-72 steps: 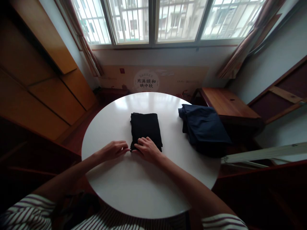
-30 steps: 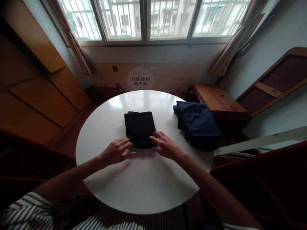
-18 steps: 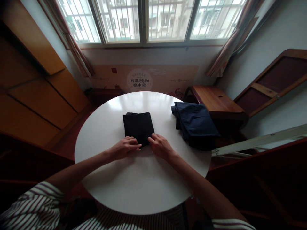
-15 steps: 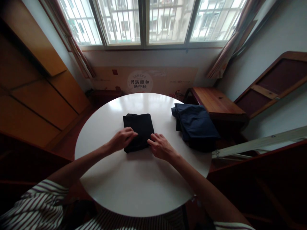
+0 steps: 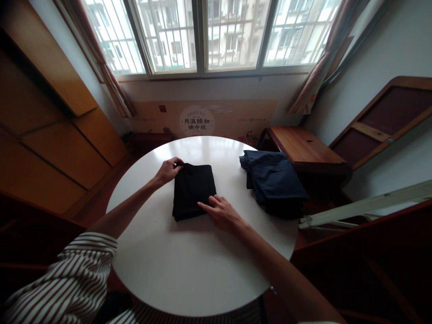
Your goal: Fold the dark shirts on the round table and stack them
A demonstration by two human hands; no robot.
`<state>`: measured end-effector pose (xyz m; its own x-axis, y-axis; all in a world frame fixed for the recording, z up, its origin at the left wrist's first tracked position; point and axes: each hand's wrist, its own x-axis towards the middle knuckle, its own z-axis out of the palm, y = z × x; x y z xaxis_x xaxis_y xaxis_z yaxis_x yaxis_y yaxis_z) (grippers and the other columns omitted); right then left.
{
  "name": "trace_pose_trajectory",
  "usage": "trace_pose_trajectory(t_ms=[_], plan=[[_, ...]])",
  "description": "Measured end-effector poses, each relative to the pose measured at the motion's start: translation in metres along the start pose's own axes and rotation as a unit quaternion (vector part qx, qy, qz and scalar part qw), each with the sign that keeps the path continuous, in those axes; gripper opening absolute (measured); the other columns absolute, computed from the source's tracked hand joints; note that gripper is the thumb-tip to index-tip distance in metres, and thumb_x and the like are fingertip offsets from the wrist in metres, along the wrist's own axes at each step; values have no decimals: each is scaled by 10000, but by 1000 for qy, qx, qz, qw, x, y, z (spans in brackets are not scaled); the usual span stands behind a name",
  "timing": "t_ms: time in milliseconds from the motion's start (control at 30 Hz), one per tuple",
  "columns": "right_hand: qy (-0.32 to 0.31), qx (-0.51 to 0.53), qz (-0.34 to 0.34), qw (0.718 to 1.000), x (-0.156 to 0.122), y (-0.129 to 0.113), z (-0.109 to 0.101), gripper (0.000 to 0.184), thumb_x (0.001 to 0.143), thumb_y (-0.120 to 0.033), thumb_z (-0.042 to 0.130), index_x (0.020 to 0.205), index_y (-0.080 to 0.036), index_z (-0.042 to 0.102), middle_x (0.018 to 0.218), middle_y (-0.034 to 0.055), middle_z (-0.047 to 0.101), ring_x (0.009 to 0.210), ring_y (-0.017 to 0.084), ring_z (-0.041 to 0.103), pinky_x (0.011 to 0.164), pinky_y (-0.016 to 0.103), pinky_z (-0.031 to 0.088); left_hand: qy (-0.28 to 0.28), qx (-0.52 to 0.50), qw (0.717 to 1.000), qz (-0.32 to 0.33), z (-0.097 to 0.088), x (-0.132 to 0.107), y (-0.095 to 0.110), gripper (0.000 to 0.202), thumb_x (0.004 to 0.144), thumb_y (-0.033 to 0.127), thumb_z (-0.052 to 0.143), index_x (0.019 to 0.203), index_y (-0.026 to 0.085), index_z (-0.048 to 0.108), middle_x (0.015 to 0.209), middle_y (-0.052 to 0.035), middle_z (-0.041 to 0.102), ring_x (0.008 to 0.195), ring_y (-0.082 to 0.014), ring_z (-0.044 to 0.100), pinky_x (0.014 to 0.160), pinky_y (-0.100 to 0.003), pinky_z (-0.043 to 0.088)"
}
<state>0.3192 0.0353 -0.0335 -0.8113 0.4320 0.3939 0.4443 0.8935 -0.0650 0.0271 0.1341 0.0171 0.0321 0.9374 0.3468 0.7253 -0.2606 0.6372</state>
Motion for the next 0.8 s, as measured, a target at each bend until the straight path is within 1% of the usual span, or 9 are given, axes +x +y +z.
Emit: trace_pose_trajectory(t_ms=[200, 300, 367, 433, 500, 567, 667, 733, 800], plan=[[14, -8, -35, 999, -2, -4, -4, 436, 907, -94, 444, 1324, -139, 562, 875, 86, 584, 818, 219, 489, 759, 355, 383, -39, -88, 991, -94, 13, 16, -29, 268, 758, 194, 697, 1019, 137, 687, 736, -41, 694, 652, -159, 632, 644, -255, 501], [12, 1, -36, 999, 2, -12, -12, 321, 959, -211, 450, 1217, -117, 614, 852, 91, 599, 810, 224, 509, 761, 371, 386, -42, -82, 992, -86, 19, 16, -40, 236, 781, 234, 688, 996, 139, 695, 746, -47, 703, 654, -159, 637, 644, -257, 505], [3, 3, -32, 999, 10, -18, -18, 316, 978, -331, 463, 1115, -120, 655, 859, 102, 615, 807, 227, 528, 782, 386, 399, -40, -69, 994, -73, 22, 17, -43, 216, 790, 253, 686, 983, 157, 707, 747, -40, 702, 661, -160, 633, 674, -265, 509], [-10, 7, -36, 999, 24, -22, -22, 413, 970, -446, 482, 1148, -112, 648, 990, 144, 648, 911, 253, 562, 865, 416, 411, -42, -51, 996, -59, 24, 20, -43, 189, 795, 255, 684, 961, 172, 721, 747, -36, 699, 675, -168, 630, 713, -282, 516], [-32, 10, -42, 999, 40, -25, -20, 564, 944, -527, 512, 1335, -123, 553, 1270, 185, 599, 1144, 305, 534, 995, 466, 375, -45, -30, 997, -46, 24, 21, -41, 166, 798, 240, 678, 944, 179, 731, 780, -43, 702, 726, -184, 637, 772, -307, 522], [-64, 12, -44, 997, 52, -26, -12, 639, 943, -535, 518, 1474, -195, 417, 1493, 154, 444, 1347, 339, 401, 1090, 519, 295, -41, -10, 998, -37, 24, 21, -36, 163, 789, 206, 677, 939, 178, 736, 852, -62, 706, 831, -214, 642, 862, -348, 514], [-97, 17, -33, 995, 57, -29, 5, 519, 1004, -447, 432, 1499, -299, 381, 1589, 64, 312, 1457, 327, 250, 1152, 570, 183, -35, 38, 999, 16, 25, 16, -24, 233, 837, 189, 614, 1040, 191, 729, 1078, -96, 686, 1088, -259, 585, 1024, -409, 438], [-97, 26, -17, 995, 54, -34, 13, 532, 1010, -468, 398, 1513, -299, 357, 1609, 55, 261, 1482, 329, 175, 1168, 600, 99, -82, 87, 989, 83, 30, 13, -15, 314, 925, 239, 510, 1189, 227, 680, 1257, -86, 634, 1232, -259, 510, 1096, -438, 370], [-100, 47, -10, 994, 47, -43, 15, 614, 988, -545, 394, 1533, -272, 321, 1617, 67, 226, 1495, 339, 99, 1175, 608, 42, -159, 144, 970, 111, 38, 12, -6, 398, 994, 326, 398, 1352, 281, 566, 1403, -57, 554, 1333, -269, 434, 1137, -511, 296]])
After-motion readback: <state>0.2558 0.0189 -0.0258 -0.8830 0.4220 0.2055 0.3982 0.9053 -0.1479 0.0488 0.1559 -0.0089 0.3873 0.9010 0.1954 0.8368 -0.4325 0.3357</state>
